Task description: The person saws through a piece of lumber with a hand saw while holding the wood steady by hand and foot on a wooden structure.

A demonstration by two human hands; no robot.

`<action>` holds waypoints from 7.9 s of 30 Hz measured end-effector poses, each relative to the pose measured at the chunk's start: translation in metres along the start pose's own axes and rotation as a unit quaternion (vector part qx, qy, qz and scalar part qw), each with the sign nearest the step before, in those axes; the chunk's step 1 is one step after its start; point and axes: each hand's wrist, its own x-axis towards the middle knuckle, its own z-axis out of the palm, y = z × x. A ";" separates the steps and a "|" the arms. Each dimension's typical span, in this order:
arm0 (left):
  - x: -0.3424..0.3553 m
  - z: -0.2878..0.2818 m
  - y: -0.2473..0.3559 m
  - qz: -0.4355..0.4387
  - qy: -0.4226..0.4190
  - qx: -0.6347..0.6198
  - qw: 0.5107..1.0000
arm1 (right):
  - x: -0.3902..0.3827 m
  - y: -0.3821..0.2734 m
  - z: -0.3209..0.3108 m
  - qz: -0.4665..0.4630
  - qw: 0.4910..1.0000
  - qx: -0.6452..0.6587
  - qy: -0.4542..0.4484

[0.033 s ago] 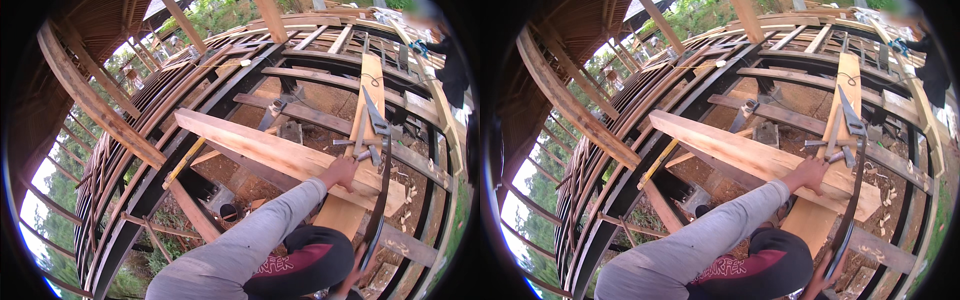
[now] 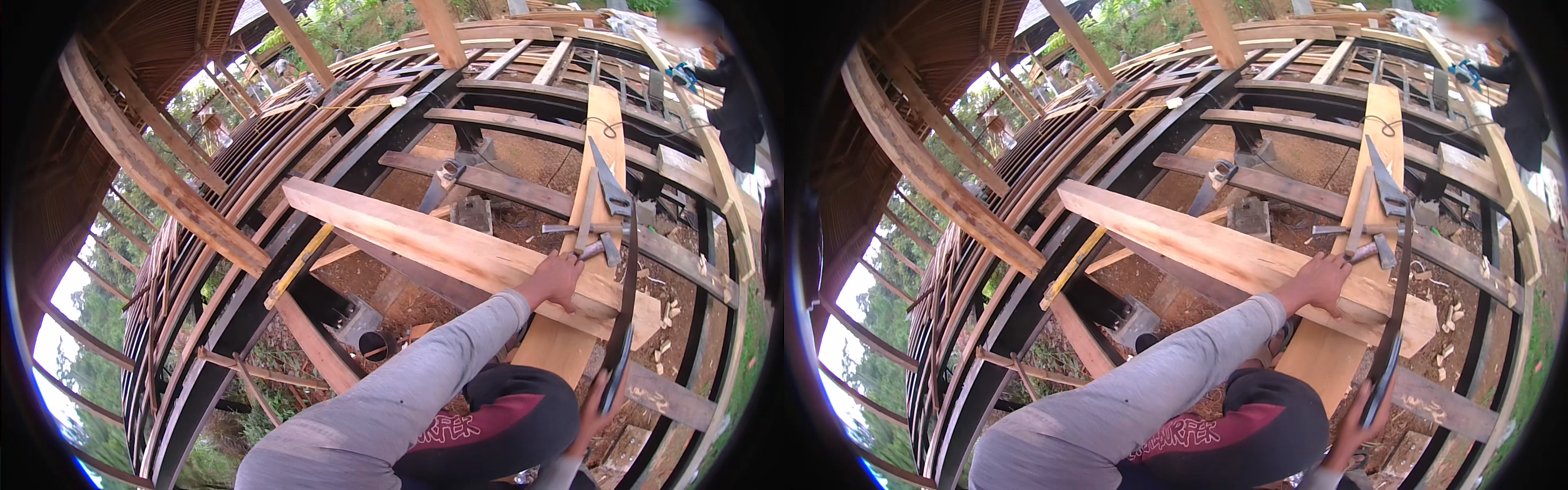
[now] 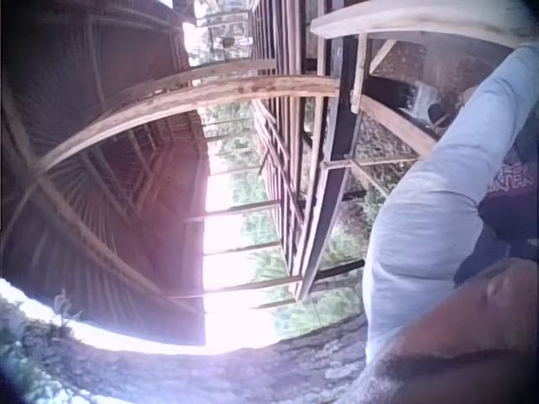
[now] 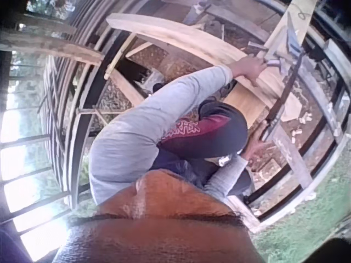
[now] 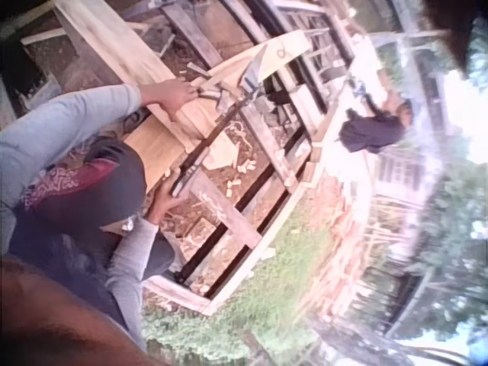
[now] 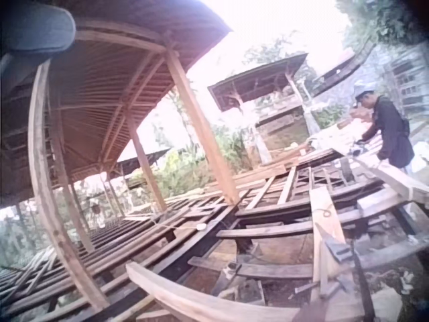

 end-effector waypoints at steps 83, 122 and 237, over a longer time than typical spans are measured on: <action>0.073 -0.001 -0.045 0.014 -0.109 -0.069 0.992 | 0.058 0.017 0.022 -0.053 0.997 0.036 -0.042; 0.093 -0.008 -0.046 0.023 -0.170 -0.121 0.978 | -0.145 -0.057 -0.100 0.012 0.998 0.022 -0.050; -0.199 -0.213 0.055 0.201 0.171 -0.441 0.858 | -0.044 0.006 -0.025 -0.053 0.992 0.106 -0.034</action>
